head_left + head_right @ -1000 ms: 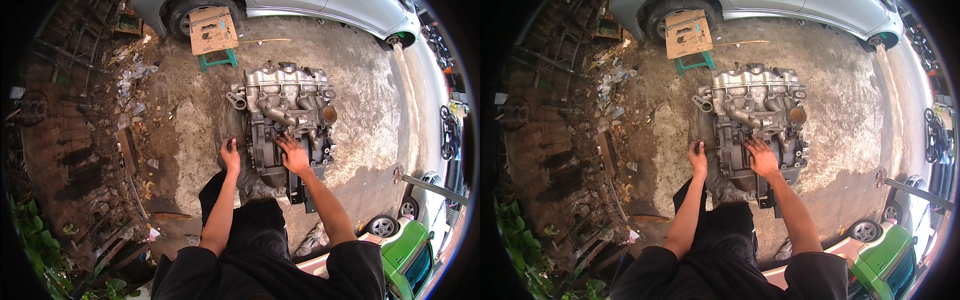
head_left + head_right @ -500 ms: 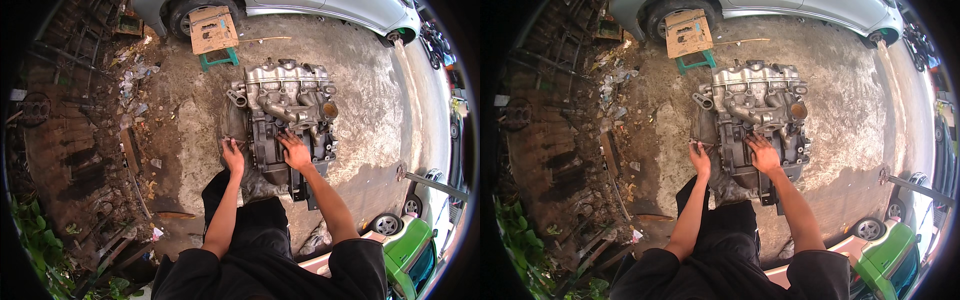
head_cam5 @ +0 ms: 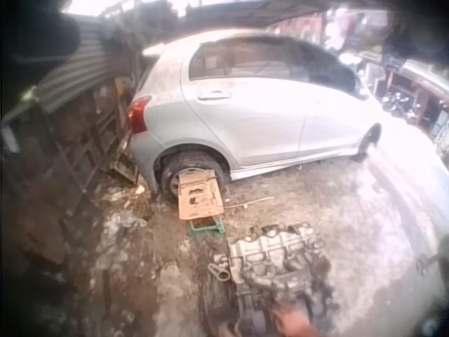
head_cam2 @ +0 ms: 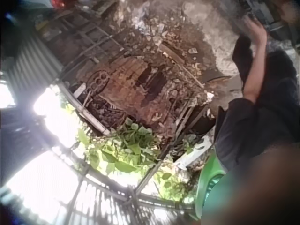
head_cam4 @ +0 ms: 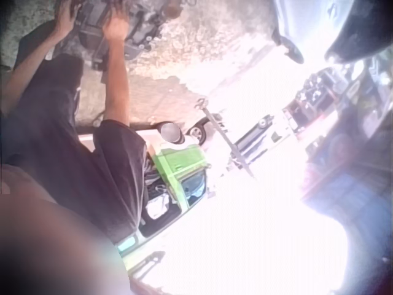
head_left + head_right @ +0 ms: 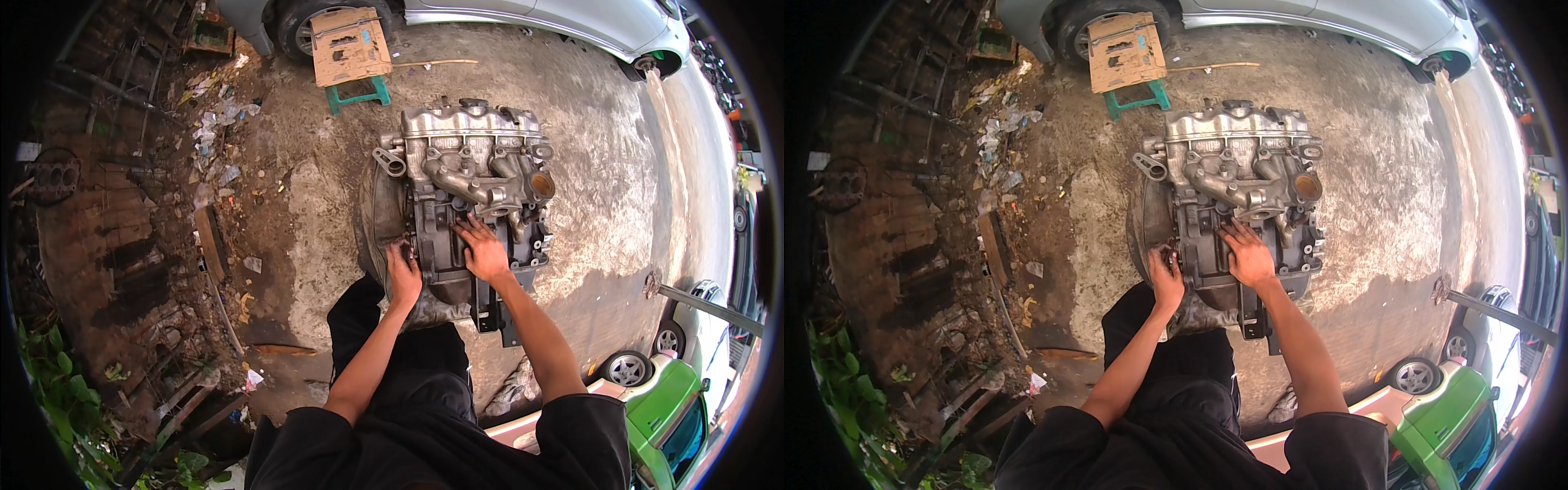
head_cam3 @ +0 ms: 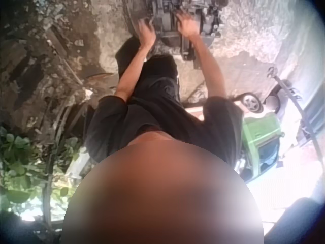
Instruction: The person uses a wrench to loosen and remove bolts from a car engine block resting on a tire. They repeatedly place the removed bolts onto a cardboard box nearby and continue working on different sections of the engine.
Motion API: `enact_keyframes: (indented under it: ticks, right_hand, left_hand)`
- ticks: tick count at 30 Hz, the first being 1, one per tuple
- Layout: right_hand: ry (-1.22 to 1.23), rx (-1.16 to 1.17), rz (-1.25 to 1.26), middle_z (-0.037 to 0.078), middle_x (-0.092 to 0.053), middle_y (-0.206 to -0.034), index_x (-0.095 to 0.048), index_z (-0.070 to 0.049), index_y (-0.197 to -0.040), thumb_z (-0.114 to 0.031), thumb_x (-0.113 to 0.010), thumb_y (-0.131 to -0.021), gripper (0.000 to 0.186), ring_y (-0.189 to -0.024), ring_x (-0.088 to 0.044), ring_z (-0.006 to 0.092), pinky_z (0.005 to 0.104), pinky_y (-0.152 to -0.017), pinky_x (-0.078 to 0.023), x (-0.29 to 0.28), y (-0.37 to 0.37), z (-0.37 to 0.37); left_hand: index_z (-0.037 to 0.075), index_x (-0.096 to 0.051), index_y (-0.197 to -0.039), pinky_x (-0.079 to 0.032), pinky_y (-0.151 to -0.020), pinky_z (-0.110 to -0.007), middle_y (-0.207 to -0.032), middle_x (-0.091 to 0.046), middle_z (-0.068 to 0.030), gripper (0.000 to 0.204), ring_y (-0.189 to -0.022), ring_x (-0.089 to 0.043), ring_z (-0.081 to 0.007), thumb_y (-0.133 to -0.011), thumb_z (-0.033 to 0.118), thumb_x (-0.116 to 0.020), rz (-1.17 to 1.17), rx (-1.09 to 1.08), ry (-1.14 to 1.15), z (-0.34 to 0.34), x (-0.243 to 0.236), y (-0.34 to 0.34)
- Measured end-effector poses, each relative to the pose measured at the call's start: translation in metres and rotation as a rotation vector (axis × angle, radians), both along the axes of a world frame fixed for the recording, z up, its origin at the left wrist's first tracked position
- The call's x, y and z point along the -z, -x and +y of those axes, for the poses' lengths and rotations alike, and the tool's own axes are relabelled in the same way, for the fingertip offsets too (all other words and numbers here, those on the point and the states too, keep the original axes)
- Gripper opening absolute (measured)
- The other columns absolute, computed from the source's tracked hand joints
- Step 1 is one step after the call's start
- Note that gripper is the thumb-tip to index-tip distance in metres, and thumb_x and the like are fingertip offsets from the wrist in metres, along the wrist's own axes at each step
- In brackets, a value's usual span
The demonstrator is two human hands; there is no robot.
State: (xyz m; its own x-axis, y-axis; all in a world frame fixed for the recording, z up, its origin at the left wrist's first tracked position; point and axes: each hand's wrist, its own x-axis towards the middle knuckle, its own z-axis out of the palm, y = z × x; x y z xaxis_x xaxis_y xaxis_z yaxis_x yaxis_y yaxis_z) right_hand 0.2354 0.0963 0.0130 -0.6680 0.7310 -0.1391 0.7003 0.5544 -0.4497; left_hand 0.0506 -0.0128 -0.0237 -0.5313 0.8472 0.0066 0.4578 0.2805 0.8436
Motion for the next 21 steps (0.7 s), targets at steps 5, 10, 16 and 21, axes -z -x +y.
enact_keyframes:
  ticks: [5, 10, 16, 21]
  right_hand:
    - [-0.001, -0.016, -0.048, 0.006, -0.048, -0.148, -0.049, -0.013, -0.141, -0.010, -0.059, -0.081, 0.060, -0.143, -0.035, 0.0260, 0.0411, -0.121, -0.028, 0.000, -0.001, 0.000]
    - [0.013, 0.001, -0.009, 0.006, -0.050, -0.146, -0.050, -0.015, -0.141, -0.006, -0.059, -0.079, 0.063, -0.143, -0.037, 0.0277, 0.0413, -0.120, -0.029, 0.003, -0.002, 0.001]
    - [0.022, 0.006, 0.002, 0.007, -0.051, -0.145, -0.050, -0.015, -0.141, -0.006, -0.059, -0.080, 0.062, -0.143, -0.036, 0.0277, 0.0413, -0.120, -0.030, 0.002, -0.002, 0.001]
    - [0.004, -0.006, 0.007, 0.007, -0.051, -0.145, -0.051, -0.014, -0.140, -0.007, -0.058, -0.080, 0.060, -0.142, -0.037, 0.0281, 0.0415, -0.120, -0.030, 0.000, -0.001, 0.001]
  left_hand:
    - [-0.003, -0.057, -0.113, -0.047, -0.088, -0.051, -0.110, -0.058, -0.0237, 0.020, -0.102, -0.057, -0.0478, -0.094, -0.002, -0.053, -0.013, 0.045, 0.057, 0.018, -0.011, 0.015]
    - [-0.002, -0.060, -0.108, -0.051, -0.071, -0.049, -0.096, -0.065, -0.0190, 0.019, -0.082, -0.064, -0.0401, -0.097, 0.012, -0.056, 0.097, 0.016, 0.355, 0.073, 0.016, 0.041]
    - [0.000, -0.057, -0.099, -0.055, -0.051, -0.042, -0.085, -0.062, -0.0139, 0.014, -0.059, -0.061, -0.0231, -0.094, 0.012, -0.050, -1.204, -0.227, 0.755, 0.097, 0.083, 0.089]
    - [-0.002, -0.055, -0.108, -0.060, -0.059, -0.043, -0.089, -0.062, -0.0141, 0.019, -0.067, -0.066, -0.0242, -0.100, 0.013, -0.049, -1.063, -0.427, 0.680, 0.079, 0.079, 0.092]
